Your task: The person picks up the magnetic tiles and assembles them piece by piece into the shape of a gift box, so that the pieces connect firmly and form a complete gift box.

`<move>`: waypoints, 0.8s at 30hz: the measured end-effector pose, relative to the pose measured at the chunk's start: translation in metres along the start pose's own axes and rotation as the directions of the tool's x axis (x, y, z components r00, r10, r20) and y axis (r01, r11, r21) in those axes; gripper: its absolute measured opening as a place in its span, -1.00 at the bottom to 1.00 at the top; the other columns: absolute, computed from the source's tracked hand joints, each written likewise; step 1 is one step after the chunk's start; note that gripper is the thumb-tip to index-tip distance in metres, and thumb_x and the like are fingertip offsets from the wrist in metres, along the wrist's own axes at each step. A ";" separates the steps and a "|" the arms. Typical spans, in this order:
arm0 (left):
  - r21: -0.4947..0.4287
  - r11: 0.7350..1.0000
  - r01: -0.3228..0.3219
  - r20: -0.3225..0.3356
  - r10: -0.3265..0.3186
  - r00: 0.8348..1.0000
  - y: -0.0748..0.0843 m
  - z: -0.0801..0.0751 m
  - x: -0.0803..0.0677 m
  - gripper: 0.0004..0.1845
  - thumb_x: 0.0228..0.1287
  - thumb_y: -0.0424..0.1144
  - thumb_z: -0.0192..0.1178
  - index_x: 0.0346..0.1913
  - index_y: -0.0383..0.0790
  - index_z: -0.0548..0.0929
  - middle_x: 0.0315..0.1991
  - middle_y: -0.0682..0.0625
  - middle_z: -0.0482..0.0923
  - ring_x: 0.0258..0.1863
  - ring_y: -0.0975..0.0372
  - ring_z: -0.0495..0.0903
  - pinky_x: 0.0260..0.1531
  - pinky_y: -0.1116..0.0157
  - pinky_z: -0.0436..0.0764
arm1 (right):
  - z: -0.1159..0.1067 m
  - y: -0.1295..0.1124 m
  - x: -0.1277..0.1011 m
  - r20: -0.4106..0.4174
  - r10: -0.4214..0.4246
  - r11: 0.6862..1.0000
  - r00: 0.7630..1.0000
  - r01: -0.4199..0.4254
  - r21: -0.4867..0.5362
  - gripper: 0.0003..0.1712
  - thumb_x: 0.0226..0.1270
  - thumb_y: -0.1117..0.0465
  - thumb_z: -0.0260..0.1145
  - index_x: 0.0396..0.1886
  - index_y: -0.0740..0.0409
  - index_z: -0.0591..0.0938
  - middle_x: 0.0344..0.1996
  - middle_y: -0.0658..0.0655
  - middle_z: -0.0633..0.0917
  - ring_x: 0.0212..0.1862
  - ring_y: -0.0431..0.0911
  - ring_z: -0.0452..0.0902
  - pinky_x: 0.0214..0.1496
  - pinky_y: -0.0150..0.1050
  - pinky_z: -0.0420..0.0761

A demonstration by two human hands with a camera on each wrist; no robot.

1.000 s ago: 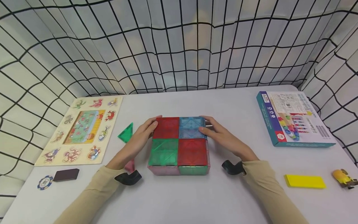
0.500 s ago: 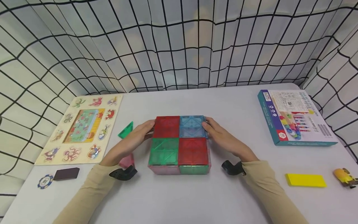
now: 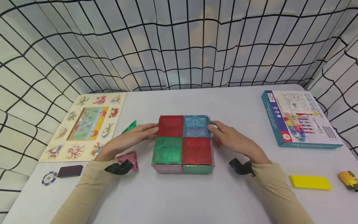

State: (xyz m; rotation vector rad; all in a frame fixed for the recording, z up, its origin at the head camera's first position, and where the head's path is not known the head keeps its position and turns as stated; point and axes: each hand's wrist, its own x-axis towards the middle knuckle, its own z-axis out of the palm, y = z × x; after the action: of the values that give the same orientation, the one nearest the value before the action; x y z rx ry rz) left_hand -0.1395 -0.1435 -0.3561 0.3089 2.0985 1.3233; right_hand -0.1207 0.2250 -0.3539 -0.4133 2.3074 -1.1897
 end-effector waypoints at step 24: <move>-0.129 0.990 -0.057 0.202 0.082 0.976 -0.008 -0.004 0.001 -0.18 0.65 -0.04 0.05 0.67 -0.36 -0.10 -0.21 -0.17 0.72 -0.17 0.01 0.76 0.13 0.12 0.68 | -0.023 0.024 -0.003 0.280 -0.047 0.944 0.959 -0.048 0.325 -0.07 0.71 0.10 0.07 0.72 0.10 -0.31 0.02 0.27 0.76 -0.10 0.19 0.79 0.42 0.25 0.45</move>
State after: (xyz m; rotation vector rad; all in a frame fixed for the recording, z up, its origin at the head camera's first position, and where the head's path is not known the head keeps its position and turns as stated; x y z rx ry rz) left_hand -0.1414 -0.1494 -0.3624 0.4514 1.8399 1.3910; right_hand -0.1316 0.2552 -0.3611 -0.4277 1.8233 -1.3862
